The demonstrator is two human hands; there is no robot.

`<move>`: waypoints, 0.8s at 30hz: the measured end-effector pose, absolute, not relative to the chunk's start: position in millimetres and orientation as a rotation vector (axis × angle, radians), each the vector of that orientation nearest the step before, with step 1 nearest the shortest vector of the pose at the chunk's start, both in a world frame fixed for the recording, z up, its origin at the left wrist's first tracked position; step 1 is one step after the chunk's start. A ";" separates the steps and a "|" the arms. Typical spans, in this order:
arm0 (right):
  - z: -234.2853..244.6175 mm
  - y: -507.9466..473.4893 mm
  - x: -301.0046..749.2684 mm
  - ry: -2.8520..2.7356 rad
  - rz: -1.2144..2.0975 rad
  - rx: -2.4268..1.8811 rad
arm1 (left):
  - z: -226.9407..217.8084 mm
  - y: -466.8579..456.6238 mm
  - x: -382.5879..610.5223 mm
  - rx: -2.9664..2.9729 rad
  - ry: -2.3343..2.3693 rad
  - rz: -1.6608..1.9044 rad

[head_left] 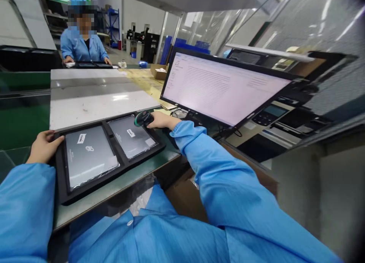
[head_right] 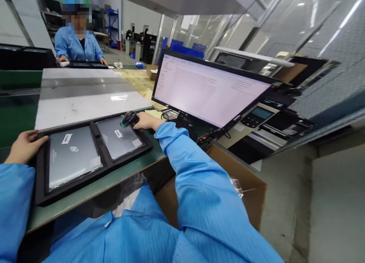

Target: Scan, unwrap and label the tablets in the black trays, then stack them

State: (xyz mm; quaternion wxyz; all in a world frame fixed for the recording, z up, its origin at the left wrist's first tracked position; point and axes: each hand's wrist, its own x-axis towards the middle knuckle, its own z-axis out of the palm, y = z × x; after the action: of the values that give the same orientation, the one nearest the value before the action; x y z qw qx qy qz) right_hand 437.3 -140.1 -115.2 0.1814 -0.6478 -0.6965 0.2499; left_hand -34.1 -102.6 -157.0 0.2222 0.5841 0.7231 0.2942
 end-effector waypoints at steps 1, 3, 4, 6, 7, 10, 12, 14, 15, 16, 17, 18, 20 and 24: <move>-109.5 -138.0 431.1 -2.159 0.619 -1.785 | -156.0 -102.8 -31.0 1.575 1.989 0.820; -101.6 -133.0 419.2 -2.404 0.443 -1.755 | -153.4 -105.3 -26.9 1.551 1.968 0.846; -99.4 -130.1 414.3 -2.467 0.380 -1.763 | -152.0 -107.2 -25.7 1.546 1.969 0.855; -97.7 -124.3 407.7 -2.522 0.330 -1.800 | -149.7 -111.2 -24.4 1.522 1.983 0.857; -97.9 -121.6 406.1 -2.532 0.328 -1.809 | -149.3 -112.5 -24.4 1.508 1.983 0.859; -100.4 -115.8 408.3 -2.499 0.350 -1.804 | -154.0 -111.7 -27.2 1.490 1.930 0.897; -103.0 -113.9 416.0 -2.412 0.342 -1.822 | -160.8 -107.7 -31.5 1.518 1.867 0.948; -106.4 -114.2 428.3 -2.286 0.273 -1.865 | -167.0 -103.5 -35.7 1.546 1.819 0.985; -108.6 -115.4 435.5 -2.208 0.230 -1.910 | -168.8 -102.2 -37.1 1.551 1.813 0.990; -111.3 -117.6 442.6 -2.118 0.199 -1.977 | -169.5 -101.6 -37.8 1.549 1.821 0.984; -114.8 -120.7 449.2 -2.018 0.189 -2.064 | -169.3 -101.6 -37.8 1.536 1.841 0.969; -119.1 -124.8 454.9 -1.912 0.203 -2.161 | -168.3 -102.2 -37.1 1.521 1.857 0.954; -130.5 -135.7 462.8 -1.721 0.307 -2.333 | -165.0 -103.8 -34.4 1.505 1.862 0.935; -158.4 -166.4 473.9 -1.478 0.487 -2.320 | -157.6 -105.8 -28.4 1.527 1.835 0.929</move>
State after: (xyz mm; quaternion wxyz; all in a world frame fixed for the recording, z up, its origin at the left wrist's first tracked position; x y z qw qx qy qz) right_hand 473.9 -166.4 -158.4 0.1731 -0.8179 -0.5211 0.1717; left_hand -28.4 -105.8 -157.6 0.2860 0.5711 0.6865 0.3476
